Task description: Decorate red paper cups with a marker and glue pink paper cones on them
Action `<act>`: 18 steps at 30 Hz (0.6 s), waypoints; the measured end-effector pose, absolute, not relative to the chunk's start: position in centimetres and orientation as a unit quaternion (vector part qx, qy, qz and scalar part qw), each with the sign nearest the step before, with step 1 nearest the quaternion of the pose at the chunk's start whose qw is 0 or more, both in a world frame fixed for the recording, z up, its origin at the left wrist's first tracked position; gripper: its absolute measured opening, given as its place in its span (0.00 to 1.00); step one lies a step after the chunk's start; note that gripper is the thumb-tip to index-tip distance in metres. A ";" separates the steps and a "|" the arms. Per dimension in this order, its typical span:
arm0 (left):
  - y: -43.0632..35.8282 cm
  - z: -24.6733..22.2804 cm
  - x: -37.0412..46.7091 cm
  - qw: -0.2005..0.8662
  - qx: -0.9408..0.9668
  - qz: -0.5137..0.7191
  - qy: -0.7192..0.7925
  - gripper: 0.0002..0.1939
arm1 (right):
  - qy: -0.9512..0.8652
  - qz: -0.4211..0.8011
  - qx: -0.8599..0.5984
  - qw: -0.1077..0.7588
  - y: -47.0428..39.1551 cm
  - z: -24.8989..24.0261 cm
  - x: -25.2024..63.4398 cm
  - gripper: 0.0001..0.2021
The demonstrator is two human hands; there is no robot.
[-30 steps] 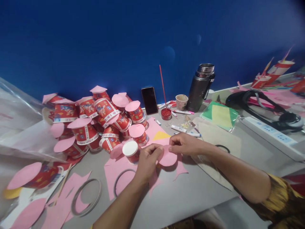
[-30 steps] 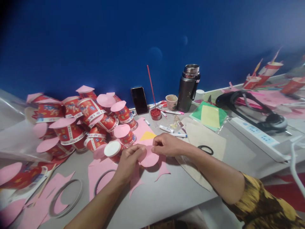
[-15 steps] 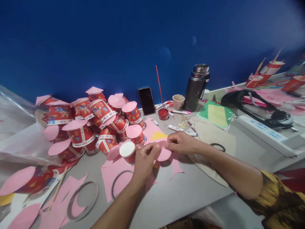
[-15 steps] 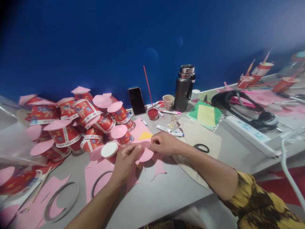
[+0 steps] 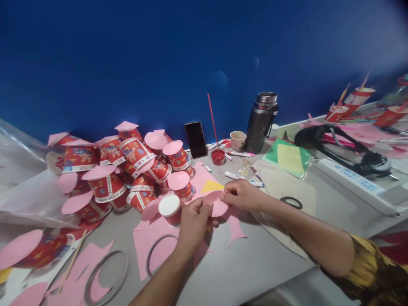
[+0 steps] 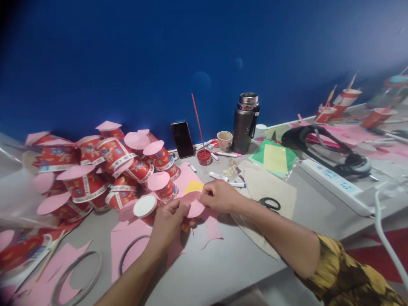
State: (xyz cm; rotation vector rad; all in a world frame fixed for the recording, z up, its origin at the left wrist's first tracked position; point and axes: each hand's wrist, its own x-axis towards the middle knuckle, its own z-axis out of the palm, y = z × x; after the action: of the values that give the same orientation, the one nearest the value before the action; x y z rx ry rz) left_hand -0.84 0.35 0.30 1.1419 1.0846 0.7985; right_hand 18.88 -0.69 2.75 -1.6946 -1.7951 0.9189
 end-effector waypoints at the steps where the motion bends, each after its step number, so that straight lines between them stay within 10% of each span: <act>1: 0.4 0.3 -0.8 0.628 0.504 0.353 0.475 0.14 | -0.663 0.337 -0.621 0.249 -0.7 2.7 18.8 0.15; 18: 0.2 -0.1 -1.0 0.555 0.572 0.379 0.471 0.22 | -0.673 0.350 -0.613 0.222 -0.8 2.7 18.6 0.16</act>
State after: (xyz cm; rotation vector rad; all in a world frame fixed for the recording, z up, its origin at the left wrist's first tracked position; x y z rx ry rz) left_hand -1.02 0.24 -0.14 1.3506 1.1115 0.8955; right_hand 18.57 -0.84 2.71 -1.6931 -1.8593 0.9670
